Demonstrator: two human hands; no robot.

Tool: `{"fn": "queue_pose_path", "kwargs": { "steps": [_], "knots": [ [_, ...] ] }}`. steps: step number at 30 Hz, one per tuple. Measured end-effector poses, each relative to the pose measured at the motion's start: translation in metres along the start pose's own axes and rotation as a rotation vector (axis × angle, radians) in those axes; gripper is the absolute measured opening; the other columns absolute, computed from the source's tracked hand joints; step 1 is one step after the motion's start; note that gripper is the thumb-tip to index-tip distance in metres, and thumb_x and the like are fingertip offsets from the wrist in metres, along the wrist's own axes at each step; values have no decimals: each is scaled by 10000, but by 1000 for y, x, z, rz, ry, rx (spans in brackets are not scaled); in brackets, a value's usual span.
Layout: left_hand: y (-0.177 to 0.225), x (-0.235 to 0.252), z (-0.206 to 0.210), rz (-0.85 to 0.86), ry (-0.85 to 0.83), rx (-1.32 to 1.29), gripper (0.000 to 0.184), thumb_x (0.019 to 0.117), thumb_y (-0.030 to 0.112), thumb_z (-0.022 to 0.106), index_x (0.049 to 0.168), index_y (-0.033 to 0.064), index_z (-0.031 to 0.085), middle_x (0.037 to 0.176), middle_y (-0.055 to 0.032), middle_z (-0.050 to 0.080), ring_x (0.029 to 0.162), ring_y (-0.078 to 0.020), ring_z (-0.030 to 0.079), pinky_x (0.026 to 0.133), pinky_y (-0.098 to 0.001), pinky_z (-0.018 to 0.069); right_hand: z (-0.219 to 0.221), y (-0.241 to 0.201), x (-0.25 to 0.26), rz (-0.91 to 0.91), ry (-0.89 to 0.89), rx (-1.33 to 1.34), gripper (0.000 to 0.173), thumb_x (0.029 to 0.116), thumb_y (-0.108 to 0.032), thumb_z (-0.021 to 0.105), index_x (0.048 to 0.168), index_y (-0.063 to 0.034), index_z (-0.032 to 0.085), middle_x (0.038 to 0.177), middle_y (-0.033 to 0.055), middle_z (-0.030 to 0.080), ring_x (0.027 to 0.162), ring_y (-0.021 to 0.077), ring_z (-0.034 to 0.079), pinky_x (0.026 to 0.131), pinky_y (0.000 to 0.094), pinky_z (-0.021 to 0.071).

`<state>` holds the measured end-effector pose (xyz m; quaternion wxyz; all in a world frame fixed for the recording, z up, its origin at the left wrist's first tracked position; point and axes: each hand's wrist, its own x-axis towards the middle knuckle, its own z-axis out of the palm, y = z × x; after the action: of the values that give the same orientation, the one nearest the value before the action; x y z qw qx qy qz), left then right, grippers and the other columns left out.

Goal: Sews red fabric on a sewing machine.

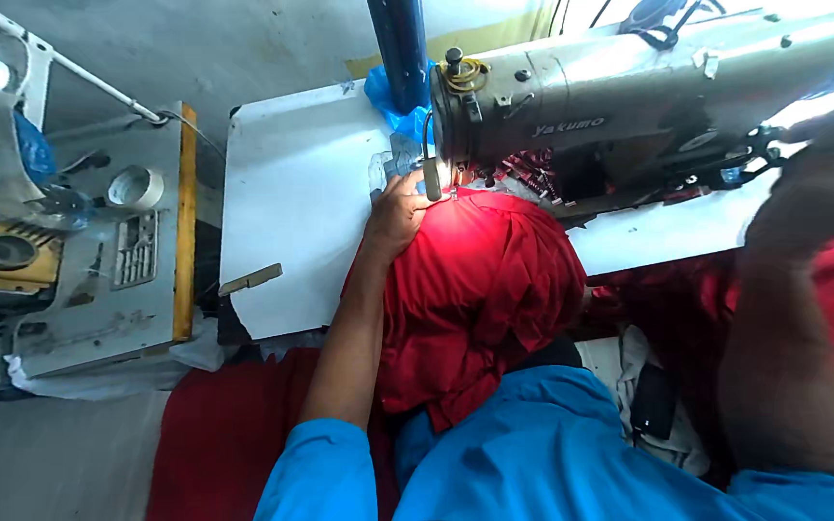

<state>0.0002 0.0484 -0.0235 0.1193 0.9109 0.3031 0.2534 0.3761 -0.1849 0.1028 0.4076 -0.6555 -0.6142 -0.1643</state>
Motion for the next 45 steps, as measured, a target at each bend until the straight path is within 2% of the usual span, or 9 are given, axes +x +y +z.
{"fn": "queue_pose_path", "kwargs": {
  "steps": [4,6,10,21,24,27,33,38,45],
  "knots": [
    [-4,-5,-3,11,-25,-9,369,1010,128,518,1198,320,770,1456,11,585,1274,-205,555,1044,-403,477,74,-28,-77,152,-338,213,380,992,-326,687,1259,-55,689,1249,146,659,1058,251,668,893,454,584],
    [-6,-11,-9,8,-42,2,373,1025,147,513,1227,349,754,1464,37,576,1265,-192,559,1037,-402,479,97,-53,-96,165,-471,160,480,957,-379,730,1362,-130,664,1293,130,650,996,273,701,803,498,611],
    [-15,-36,-32,2,-20,11,398,1033,126,525,1239,388,744,1445,9,585,1128,-191,606,943,-381,516,112,-102,-113,35,-558,254,259,982,-177,658,1222,-119,733,1145,103,704,798,233,716,647,444,613],
    [3,-64,-38,-185,58,30,307,976,422,678,1179,214,776,1377,-2,641,1153,-239,610,965,-470,498,113,-130,-109,-15,-722,694,340,1020,-357,652,1299,-170,707,1303,52,667,1009,128,695,848,364,616],
    [7,-62,-32,-152,114,-27,193,975,321,697,1061,172,785,1294,-5,685,1125,-226,631,947,-459,505,105,-108,-85,34,-629,587,215,1049,-277,603,1115,-132,746,1036,4,702,852,90,683,755,321,617],
    [8,-62,-30,-112,120,-50,150,977,254,689,1030,134,761,1261,-18,694,1122,-207,636,954,-418,508,107,-99,-56,29,-724,233,317,1029,-461,597,1059,-150,649,739,5,650,619,191,643,553,444,541],
    [14,-70,-32,-25,140,-57,145,968,225,694,1002,99,756,1268,-46,687,1163,-196,633,979,-397,515,150,-120,-33,-123,-680,98,291,1083,-295,448,1157,-110,661,1047,103,660,935,294,684,692,489,572],
    [15,-72,-32,-1,151,-52,138,961,218,703,993,93,750,1273,-56,683,1168,-193,635,983,-388,519,184,-135,-37,-234,-582,75,162,957,-146,650,1081,-56,703,1003,145,654,977,347,654,724,501,555],
    [15,-72,-32,1,177,-85,123,966,191,697,1004,89,752,1286,-49,676,1203,-177,625,1029,-365,516,214,-142,-44,-211,-560,98,134,988,-125,595,1048,-110,713,999,99,681,994,305,665,768,472,568]
  ]
}}
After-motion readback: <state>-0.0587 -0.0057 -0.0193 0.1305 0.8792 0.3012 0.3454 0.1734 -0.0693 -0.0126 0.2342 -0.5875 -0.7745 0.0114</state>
